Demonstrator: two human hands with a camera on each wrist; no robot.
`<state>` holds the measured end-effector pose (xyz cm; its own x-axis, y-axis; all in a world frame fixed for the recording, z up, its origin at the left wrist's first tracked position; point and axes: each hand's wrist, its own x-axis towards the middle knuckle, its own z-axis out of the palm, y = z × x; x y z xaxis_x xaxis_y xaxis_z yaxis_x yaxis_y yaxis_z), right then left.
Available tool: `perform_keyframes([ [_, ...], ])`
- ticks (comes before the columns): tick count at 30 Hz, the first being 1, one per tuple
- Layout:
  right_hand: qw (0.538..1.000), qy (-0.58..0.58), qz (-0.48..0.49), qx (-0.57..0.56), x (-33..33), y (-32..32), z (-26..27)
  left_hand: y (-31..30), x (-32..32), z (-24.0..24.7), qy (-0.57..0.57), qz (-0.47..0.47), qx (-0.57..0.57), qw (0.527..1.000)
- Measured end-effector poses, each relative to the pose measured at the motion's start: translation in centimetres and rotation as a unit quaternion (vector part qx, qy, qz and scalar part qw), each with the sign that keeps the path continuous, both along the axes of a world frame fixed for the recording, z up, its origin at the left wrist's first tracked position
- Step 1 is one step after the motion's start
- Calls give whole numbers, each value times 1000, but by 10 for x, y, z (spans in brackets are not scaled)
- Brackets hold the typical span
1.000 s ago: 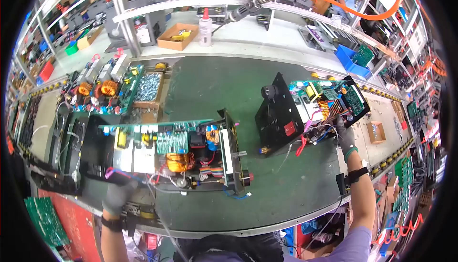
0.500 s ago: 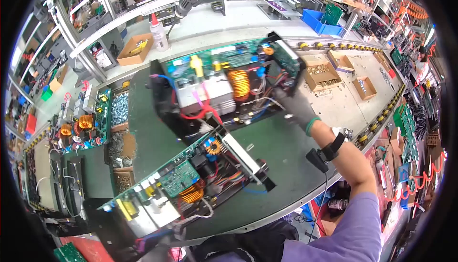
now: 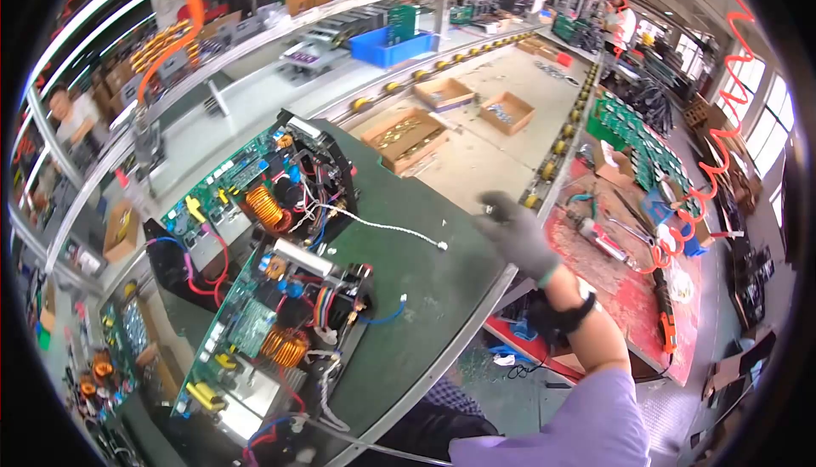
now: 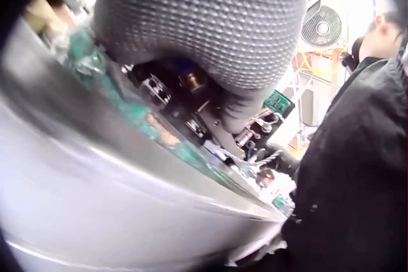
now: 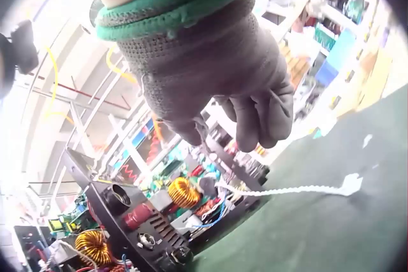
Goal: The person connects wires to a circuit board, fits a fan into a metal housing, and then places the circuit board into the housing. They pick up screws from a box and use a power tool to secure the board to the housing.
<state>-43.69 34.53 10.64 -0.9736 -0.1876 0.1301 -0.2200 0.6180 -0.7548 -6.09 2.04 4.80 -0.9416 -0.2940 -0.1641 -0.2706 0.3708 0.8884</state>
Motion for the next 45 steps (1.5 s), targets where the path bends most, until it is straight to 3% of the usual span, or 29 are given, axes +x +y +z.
perform_keyframes([
  [1, 996, 56, -65, -26, -7, 44, -24, 6, -22, -4, 2, -8, 13, 1000],
  [2, 989, 86, -124, -2, 5, 74, -15, 14, -45, -7, 5, -15, 27, 1000],
  [4, 973, 155, -153, -71, 22, 131, -32, 41, -98, -14, 13, -23, 58, 998],
  [5, 977, 105, -164, -91, 37, 149, -31, 73, -149, -11, 189, 73, 64, 977],
  [6, 972, 110, -162, -133, 50, 154, -28, 75, -186, -8, 113, 8, -88, 990],
  [7, 974, 101, -168, -117, 63, 159, -23, 76, -223, -4, 54, -63, -242, 967],
  [8, 972, 83, -161, -151, 73, 161, -20, 101, -263, 21, -51, -61, -141, 987],
  [9, 968, 62, -154, -187, 81, 159, -17, 124, -298, 6, 13, -72, -249, 966],
  [10, 968, 65, -154, -188, 87, 153, -13, 128, -341, -21, 129, -199, -250, 939],
  [11, 967, 61, -142, -205, 91, 146, -8, 136, -385, -46, 149, -211, -42, 965],
  [13, 966, 52, -125, -219, 96, 133, -1, 147, -419, 28, -5, -321, 215, 922],
  [14, 970, 43, -107, -213, 95, 127, 2, 150, -433, 53, -4, -429, 153, 890],
  [15, 974, 29, -87, -206, 96, 118, 6, 148, -432, 48, -2, -415, 138, 899],
  [17, 979, 10, -50, -196, 96, 88, 6, 154, -415, 101, 137, -396, 76, 905],
  [20, 983, -12, 26, -181, 90, 44, -9, 104, -348, 138, 156, -376, 2, 913],
  [22, 983, 24, 107, -149, 92, 12, -23, 54, -289, 136, 206, -317, -158, 912],
  [23, 985, 40, 136, -98, 95, -7, -22, 27, -255, 131, 176, -276, -200, 924],
  [26, 963, -28, 246, -102, 109, -49, -39, -51, -138, 115, 167, -155, -261, 938],
  [27, 957, -42, 273, -85, 116, -62, -41, -61, -93, 116, 93, -58, -210, 971],
  [29, 939, -18, 327, -103, 120, -80, -74, -75, -5, 113, -14, 95, -204, 974],
  [33, 916, -184, 321, -152, 143, -112, -83, -71, 142, 80, -88, 341, -171, 920],
  [37, 903, -148, 389, -103, 157, -129, -88, -79, 228, 9, -182, 505, -278, 797],
  [41, 899, -192, 385, -82, 162, -132, -93, -99, 243, -27, -212, 454, -447, 741],
  [45, 895, -179, 399, -86, 159, -129, -102, -96, 235, -22, -218, 429, -489, 728],
])
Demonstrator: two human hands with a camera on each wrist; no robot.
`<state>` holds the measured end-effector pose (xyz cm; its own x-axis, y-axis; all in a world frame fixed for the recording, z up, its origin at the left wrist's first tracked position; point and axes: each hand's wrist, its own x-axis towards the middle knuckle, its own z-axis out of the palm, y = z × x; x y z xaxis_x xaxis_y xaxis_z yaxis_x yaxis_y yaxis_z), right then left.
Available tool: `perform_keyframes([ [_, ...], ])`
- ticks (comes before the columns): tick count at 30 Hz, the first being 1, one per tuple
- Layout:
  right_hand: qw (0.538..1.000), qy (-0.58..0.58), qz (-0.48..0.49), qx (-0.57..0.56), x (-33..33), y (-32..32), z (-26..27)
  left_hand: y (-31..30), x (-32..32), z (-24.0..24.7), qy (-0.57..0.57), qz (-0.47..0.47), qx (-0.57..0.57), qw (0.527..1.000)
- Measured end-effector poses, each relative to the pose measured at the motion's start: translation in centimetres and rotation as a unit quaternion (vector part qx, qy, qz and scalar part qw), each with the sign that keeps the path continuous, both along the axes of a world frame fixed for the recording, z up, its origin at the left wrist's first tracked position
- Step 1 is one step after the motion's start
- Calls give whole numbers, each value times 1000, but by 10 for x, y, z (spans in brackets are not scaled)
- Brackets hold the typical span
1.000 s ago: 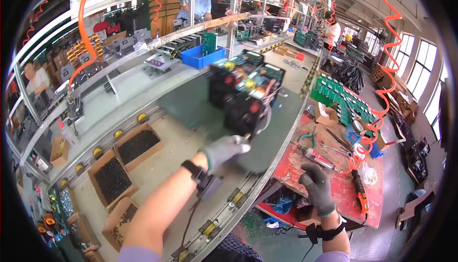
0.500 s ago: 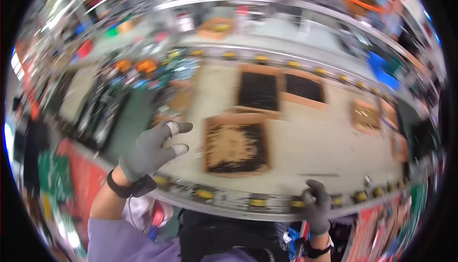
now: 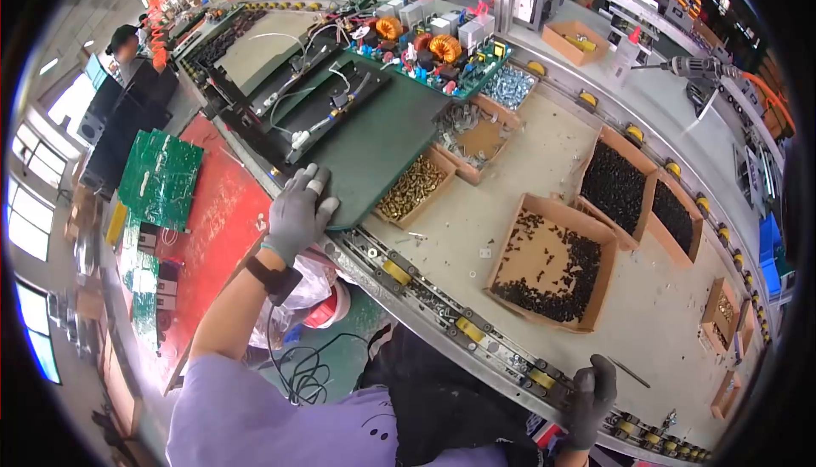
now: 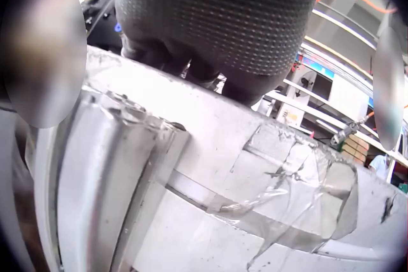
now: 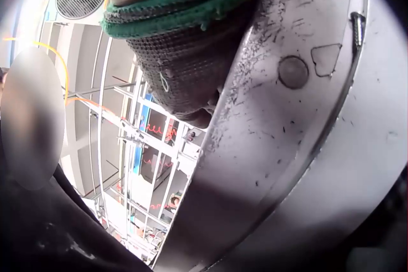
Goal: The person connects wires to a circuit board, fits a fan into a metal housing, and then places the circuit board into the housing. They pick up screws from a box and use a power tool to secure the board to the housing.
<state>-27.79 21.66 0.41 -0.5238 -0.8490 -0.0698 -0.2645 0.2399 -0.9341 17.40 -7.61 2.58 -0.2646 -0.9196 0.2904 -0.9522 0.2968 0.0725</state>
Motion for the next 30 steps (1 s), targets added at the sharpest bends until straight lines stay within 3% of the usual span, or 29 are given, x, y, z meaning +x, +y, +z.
perform_keyframes([
  [3, 999, 45, -19, -9, 5, -6, 9, 7, -13, 3, -7, 30, 7, 1000],
  [12, 999, -33, -22, 7, 11, -11, 26, 53, -73, 17, -11, 32, 17, 999],
  [16, 999, -31, -28, -15, 11, -14, 25, 83, -112, 15, 22, -9, 18, 1000],
  [21, 995, 53, 43, -72, 33, -29, 23, 132, -155, 20, 65, -111, -4, 992],
  [23, 971, 147, 143, -126, 48, -47, 41, 146, -160, 22, 125, -237, 63, 961],
  [24, 953, 181, 200, -137, 54, -55, 55, 147, -159, 15, 125, -245, 62, 959],
  [26, 939, 203, 218, -171, 66, -69, 63, 146, -153, -1, 316, -455, 172, 815],
  [28, 923, 230, 234, -201, 73, -76, 70, 162, -124, 2, 455, -317, 309, 772],
  [29, 921, 236, 238, -200, 77, -78, 74, 165, -119, 2, 542, -172, 228, 791],
  [30, 918, 243, 243, -198, 78, -78, 75, 167, -115, 2, 622, -28, 136, 771],
])
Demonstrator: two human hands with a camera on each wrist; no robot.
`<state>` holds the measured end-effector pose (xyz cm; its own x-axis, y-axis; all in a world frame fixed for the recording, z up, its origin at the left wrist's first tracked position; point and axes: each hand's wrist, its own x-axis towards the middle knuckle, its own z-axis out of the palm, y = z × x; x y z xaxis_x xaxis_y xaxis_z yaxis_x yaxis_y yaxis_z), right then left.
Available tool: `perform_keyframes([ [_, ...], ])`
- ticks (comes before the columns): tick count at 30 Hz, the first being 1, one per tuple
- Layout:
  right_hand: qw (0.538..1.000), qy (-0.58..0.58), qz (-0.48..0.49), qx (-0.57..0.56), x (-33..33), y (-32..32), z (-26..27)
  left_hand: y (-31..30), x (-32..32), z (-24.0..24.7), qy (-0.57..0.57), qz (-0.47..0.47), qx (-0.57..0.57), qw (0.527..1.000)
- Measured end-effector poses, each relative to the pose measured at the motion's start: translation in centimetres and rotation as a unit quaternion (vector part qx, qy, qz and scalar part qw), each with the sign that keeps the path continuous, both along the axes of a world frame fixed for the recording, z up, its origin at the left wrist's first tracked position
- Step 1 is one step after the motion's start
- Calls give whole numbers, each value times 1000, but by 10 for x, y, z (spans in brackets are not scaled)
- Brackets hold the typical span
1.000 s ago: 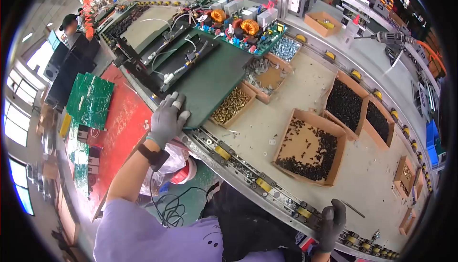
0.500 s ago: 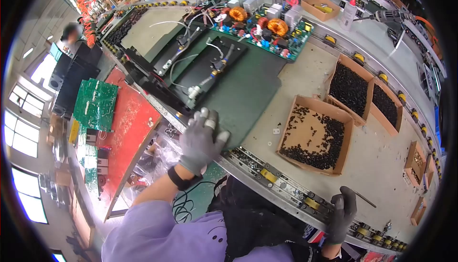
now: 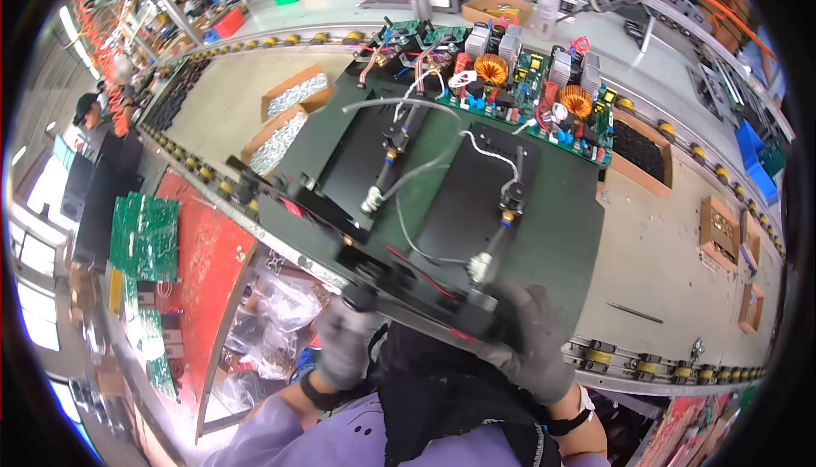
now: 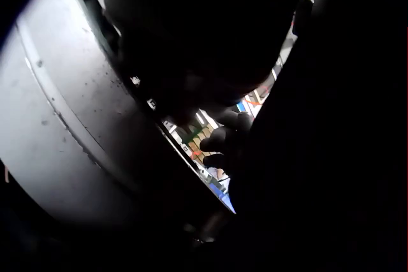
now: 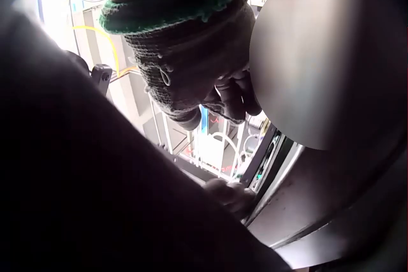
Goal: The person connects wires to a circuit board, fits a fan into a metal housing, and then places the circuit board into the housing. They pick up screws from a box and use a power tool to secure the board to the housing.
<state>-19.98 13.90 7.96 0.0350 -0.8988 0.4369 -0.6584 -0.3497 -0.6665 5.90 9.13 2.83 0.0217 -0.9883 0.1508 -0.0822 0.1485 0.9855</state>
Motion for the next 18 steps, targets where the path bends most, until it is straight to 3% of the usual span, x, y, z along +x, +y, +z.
perform_keyframes([
  [1, 999, -38, 1, 10, 1, 3, -6, -12, 0, 13, -12, 87, -70, 994],
  [3, 999, -44, -31, 4, -3, 12, -23, -40, -3, 35, -39, 144, -182, 972],
  [4, 997, -54, -53, -3, -7, 17, -27, -56, -4, 36, -28, 122, -172, 977],
  [6, 996, -50, -74, 16, -18, 30, -30, -84, 17, 21, 16, -90, -32, 995],
  [8, 982, -147, -118, -17, -24, 48, -50, -105, 6, 10, 64, -205, 43, 976],
  [10, 954, -209, -216, -6, -29, 62, -58, -105, -12, 14, 64, -272, 63, 958],
  [11, 944, -256, -203, -37, -41, 63, -59, -99, -23, 18, 51, -265, 24, 962],
  [13, 888, -392, -234, -55, -61, 77, -54, -94, -27, 28, 63, -254, 17, 965],
  [14, 832, -480, -274, -45, -69, 89, -45, -90, -23, 36, 77, -243, 22, 967],
  [15, 840, -487, -222, -87, -81, 94, -37, -87, -17, 52, 79, -201, 43, 975],
  [16, 843, -495, -165, -127, -94, 100, -29, -92, -17, 68, 63, -182, -52, 980],
  [17, 843, -502, -104, -163, -106, 105, -21, -87, -24, 99, -10, -126, -42, 991],
  [18, 828, -534, -87, -145, -115, 114, -18, -102, 2, 97, -40, -135, -59, 988],
])
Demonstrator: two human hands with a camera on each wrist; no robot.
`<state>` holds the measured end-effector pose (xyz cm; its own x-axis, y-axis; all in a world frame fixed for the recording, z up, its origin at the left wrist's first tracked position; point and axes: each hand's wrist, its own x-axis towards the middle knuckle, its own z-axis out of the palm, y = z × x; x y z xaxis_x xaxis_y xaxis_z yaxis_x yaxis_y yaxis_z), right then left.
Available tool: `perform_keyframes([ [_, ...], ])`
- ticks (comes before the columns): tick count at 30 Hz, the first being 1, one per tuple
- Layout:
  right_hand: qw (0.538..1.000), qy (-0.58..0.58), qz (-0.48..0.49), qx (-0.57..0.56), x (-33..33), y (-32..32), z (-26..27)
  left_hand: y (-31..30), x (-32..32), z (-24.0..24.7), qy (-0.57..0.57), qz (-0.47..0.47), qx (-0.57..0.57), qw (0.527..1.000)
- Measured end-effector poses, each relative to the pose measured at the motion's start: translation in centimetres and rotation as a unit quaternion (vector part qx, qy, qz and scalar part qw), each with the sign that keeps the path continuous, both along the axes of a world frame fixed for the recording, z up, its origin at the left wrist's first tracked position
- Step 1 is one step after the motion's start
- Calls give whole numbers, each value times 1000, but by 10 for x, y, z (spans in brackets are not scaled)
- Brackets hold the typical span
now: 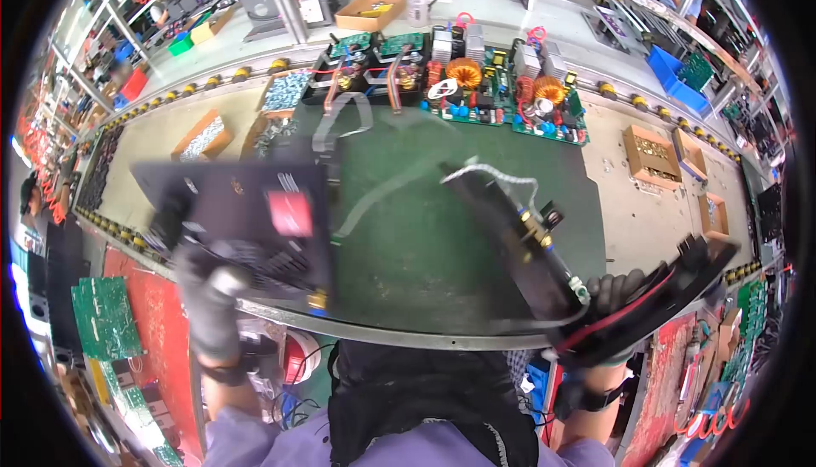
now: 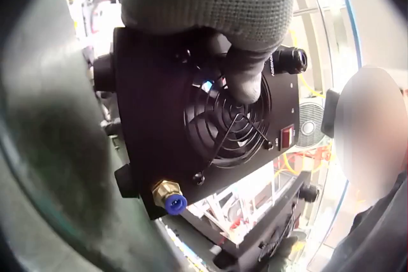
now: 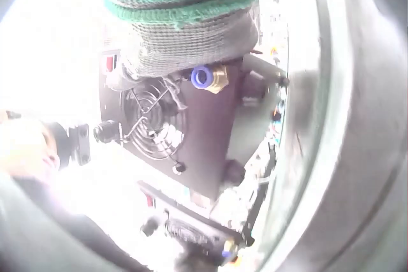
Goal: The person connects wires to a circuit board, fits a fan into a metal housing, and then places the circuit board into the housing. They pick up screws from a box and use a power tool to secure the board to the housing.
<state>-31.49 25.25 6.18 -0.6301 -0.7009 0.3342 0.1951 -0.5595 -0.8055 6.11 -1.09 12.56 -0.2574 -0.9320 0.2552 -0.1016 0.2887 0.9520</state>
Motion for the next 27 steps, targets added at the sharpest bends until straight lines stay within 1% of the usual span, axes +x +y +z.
perform_keyframes([
  [1, 992, -119, 47, -23, 0, 4, 11, -7, -1, 26, -51, -8, -34, 998],
  [2, 985, -165, 52, -17, -3, 5, 14, -3, -32, 48, 19, -6, -94, 995],
  [4, 980, -190, 28, 45, -31, -1, 10, -20, -47, 67, -124, 12, -97, 987],
  [5, 984, -129, -26, 118, -40, -9, 15, -37, -52, 65, -199, 8, -121, 973],
  [6, 982, -122, -33, 140, -56, -16, 15, -55, -60, 59, -271, 5, -146, 952],
  [7, 979, -116, -39, 161, -72, -22, 15, -66, -70, 54, -308, 13, -132, 942],
  [8, 977, -167, 2, 133, -100, -23, 2, -70, -86, 57, -421, 62, -140, 894],
  [9, 980, -111, -33, 162, -119, -27, -10, -87, -91, 46, -456, 66, -153, 874],
  [10, 981, -103, -31, 162, -126, -28, -13, -98, -99, 36, -490, 69, -165, 853],
  [11, 966, -66, -47, 245, -140, -24, -17, -101, -106, 34, -488, 65, -166, 854],
  [12, 943, -29, -65, 326, -154, -21, -23, -98, -120, 36, -515, 52, -128, 846],
  [13, 942, -43, -103, 316, -160, -28, -36, -95, -134, 36, -542, 38, -89, 835],
  [14, 936, -30, -119, 330, -161, -28, -39, -92, -144, 34, -539, 33, -91, 837],
  [15, 854, 324, -184, 362, -163, -33, -28, -88, -151, 29, -569, 48, -159, 805],
  [16, 655, 633, -221, 348, -164, -39, -11, -84, -156, 24, -596, 65, -226, 768],
  [17, 653, 633, -223, 350, -152, -40, 5, -80, -158, 17, -567, 85, -318, 755],
  [18, 839, 372, -195, 345, -137, -44, 23, -72, -161, 17, -565, 82, -320, 756],
  [19, 939, 73, -149, 301, -130, -45, 33, -64, -167, 19, -500, 29, -404, 765],
  [20, 938, 73, -154, 303, -131, -44, 37, -57, -172, 19, -428, -24, -482, 765],
  [22, 898, 256, -192, 301, -131, -43, 45, -53, -184, 6, -321, -162, -450, 818],
  [23, 882, 285, -188, 325, -124, -43, 55, -49, -192, 0, -255, -227, -352, 872],
  [24, 880, 284, -192, 329, -124, -43, 70, -49, -201, 0, -252, -233, -351, 871],
  [25, 838, 359, -150, 382, -125, -42, 85, -53, -212, 2, -227, -282, -267, 893],
  [26, 786, 431, -105, 431, -125, -42, 95, -56, -225, 5, -200, -328, -180, 906],
  [27, 773, 448, -107, 437, -123, -42, 102, -53, -240, 20, -207, -355, -221, 885],
])
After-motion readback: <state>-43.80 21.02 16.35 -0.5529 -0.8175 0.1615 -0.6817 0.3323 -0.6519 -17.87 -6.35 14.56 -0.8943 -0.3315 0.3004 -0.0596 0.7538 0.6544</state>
